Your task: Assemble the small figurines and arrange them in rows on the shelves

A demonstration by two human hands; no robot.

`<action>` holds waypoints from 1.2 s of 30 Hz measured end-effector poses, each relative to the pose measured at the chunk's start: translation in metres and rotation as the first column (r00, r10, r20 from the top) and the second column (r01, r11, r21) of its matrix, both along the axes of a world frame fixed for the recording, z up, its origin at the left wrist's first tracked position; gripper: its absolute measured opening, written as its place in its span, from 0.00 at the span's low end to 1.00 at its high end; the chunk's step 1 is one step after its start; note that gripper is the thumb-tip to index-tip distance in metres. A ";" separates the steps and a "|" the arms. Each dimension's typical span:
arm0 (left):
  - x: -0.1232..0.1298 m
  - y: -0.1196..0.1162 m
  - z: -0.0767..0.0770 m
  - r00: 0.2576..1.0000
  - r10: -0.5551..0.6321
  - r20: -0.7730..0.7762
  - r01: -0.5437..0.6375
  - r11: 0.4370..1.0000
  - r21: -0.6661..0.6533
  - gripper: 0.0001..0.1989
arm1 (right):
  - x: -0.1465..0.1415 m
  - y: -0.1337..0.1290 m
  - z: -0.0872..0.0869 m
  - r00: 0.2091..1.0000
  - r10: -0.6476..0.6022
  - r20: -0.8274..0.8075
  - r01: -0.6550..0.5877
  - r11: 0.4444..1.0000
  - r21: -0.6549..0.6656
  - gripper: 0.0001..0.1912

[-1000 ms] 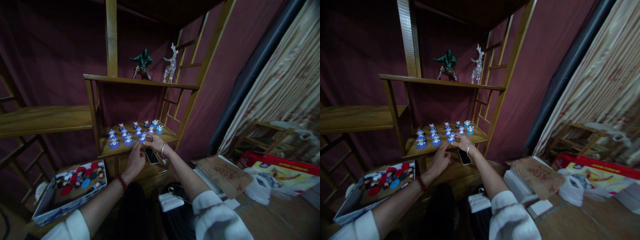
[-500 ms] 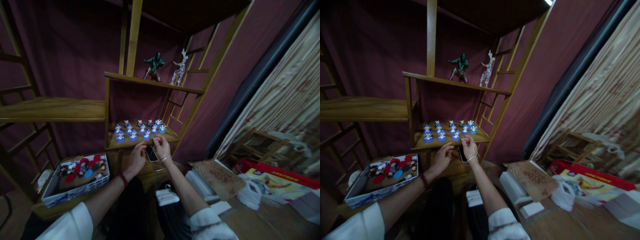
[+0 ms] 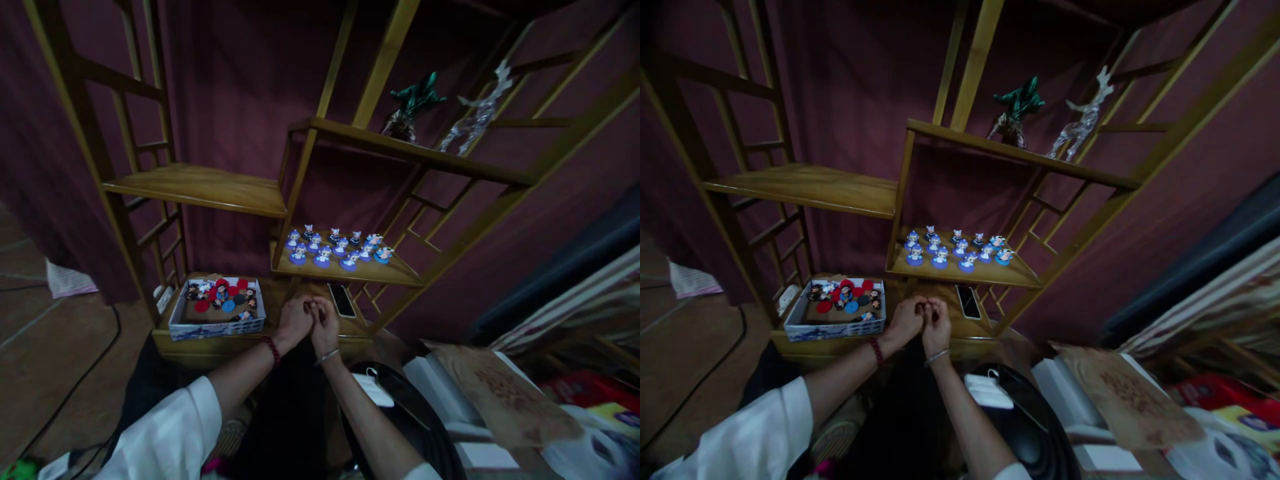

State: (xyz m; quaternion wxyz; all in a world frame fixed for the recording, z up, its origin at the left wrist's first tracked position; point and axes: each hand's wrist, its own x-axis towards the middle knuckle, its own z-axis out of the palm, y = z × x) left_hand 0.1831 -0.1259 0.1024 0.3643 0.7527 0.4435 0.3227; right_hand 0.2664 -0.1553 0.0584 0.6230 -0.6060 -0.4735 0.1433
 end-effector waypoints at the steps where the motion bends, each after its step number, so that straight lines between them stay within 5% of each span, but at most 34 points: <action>1: -0.007 0.003 -0.006 1.000 0.019 -0.023 -0.019 1.000 -0.010 0.14 | -0.007 0.004 -0.007 1.000 0.017 0.007 -0.017 1.000 -0.020 0.12; 7: -0.052 0.026 -0.039 0.984 0.077 -0.161 -0.088 0.994 -0.058 0.14 | -0.047 0.029 -0.037 0.986 0.159 0.053 -0.150 0.979 -0.141 0.10; 13: -0.087 0.051 -0.054 0.961 0.150 -0.233 -0.176 0.980 -0.096 0.16 | -0.077 0.059 -0.042 0.956 0.252 0.147 -0.201 0.934 -0.294 0.10; 25: -0.151 0.111 -0.087 0.870 0.198 -0.453 -0.296 0.942 -0.156 0.15 | -0.119 0.124 -0.054 0.770 0.553 0.318 -0.247 0.718 -0.650 0.14; 36: -0.195 0.169 -0.110 0.764 0.331 -0.553 -0.395 0.919 0.004 0.18 | -0.147 0.157 -0.079 0.736 0.587 0.339 -0.199 0.665 -0.720 0.15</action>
